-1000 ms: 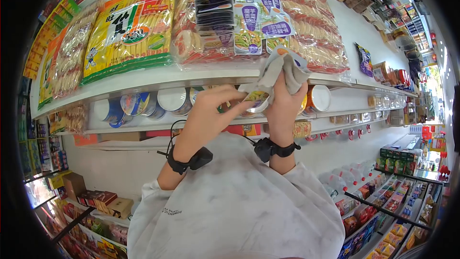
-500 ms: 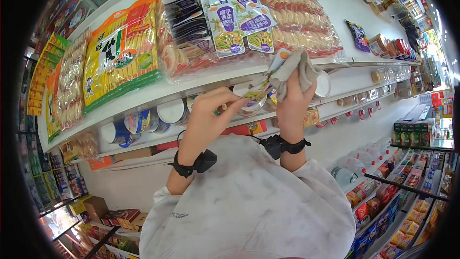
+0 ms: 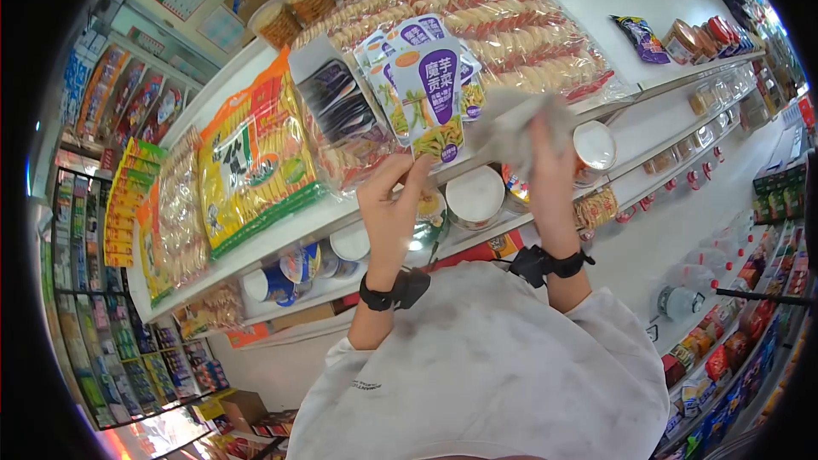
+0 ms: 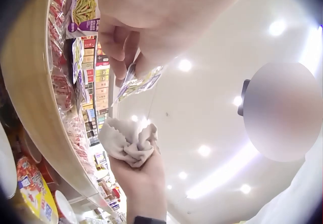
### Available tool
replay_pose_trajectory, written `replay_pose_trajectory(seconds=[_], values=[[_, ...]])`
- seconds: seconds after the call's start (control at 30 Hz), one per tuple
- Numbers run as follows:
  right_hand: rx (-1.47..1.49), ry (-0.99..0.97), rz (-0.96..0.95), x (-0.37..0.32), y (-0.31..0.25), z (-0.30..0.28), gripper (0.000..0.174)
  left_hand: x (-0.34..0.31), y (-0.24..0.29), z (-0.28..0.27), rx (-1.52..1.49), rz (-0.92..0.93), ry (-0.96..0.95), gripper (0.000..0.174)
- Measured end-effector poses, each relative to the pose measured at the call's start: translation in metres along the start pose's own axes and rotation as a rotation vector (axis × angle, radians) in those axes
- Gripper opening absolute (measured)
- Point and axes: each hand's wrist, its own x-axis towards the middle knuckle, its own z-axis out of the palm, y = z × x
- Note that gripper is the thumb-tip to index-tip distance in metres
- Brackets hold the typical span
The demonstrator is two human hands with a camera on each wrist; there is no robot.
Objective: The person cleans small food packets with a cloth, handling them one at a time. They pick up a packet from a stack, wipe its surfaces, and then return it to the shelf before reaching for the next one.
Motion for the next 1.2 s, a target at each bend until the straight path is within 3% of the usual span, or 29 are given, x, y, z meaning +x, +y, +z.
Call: replay_pose_trajectory(seconds=[0.07, 0.17, 0.37, 0.47, 0.63, 0.73, 0.77, 0.83, 1.0, 1.2], values=[[-0.068, -0.168, 0.222, -0.010, 0.014, 0.009, 0.032, 0.007, -0.001, 0.009, -0.059, -0.009, 0.004, 0.012], [-0.098, -0.408, 0.038, -0.017, 0.008, 0.020, 0.030, 0.010, -0.002, 0.020, -0.069, -0.029, 0.014, 0.013], [-0.188, -0.213, -0.036, 0.009, 0.009, 0.012, 0.025, 0.009, 0.005, 0.019, 0.236, 0.236, 0.149, 0.023], [-0.253, -0.233, -0.006, 0.032, -0.005, 0.025, 0.022, 0.007, 0.002, 0.012, 0.289, 0.364, 0.184, 0.023], [-0.383, -0.300, -0.201, 0.077, 0.023, 0.054, 0.037, 0.000, 0.010, -0.002, 0.384, 0.494, 0.302, 0.022], [-0.266, -0.185, -0.183, 0.074, 0.033, 0.060, 0.040, -0.005, 0.012, -0.022, 0.454, 0.648, 0.489, 0.022], [-0.237, -0.129, -0.262, 0.071, 0.032, 0.063, 0.039, -0.006, 0.008, -0.032, 0.488, 0.663, 0.493, 0.026], [-0.181, -0.017, -0.405, 0.058, 0.030, 0.065, 0.040, -0.004, 0.002, -0.043, 0.469, 0.543, 0.545, 0.030], [-0.094, -0.112, -0.303, 0.017, 0.003, 0.064, 0.036, 0.007, 0.005, -0.048, 0.264, 0.296, 0.523, 0.032], [-0.194, -0.289, -0.246, 0.006, 0.011, 0.055, 0.035, 0.018, -0.011, -0.050, 0.190, 0.251, 0.486, 0.021]])
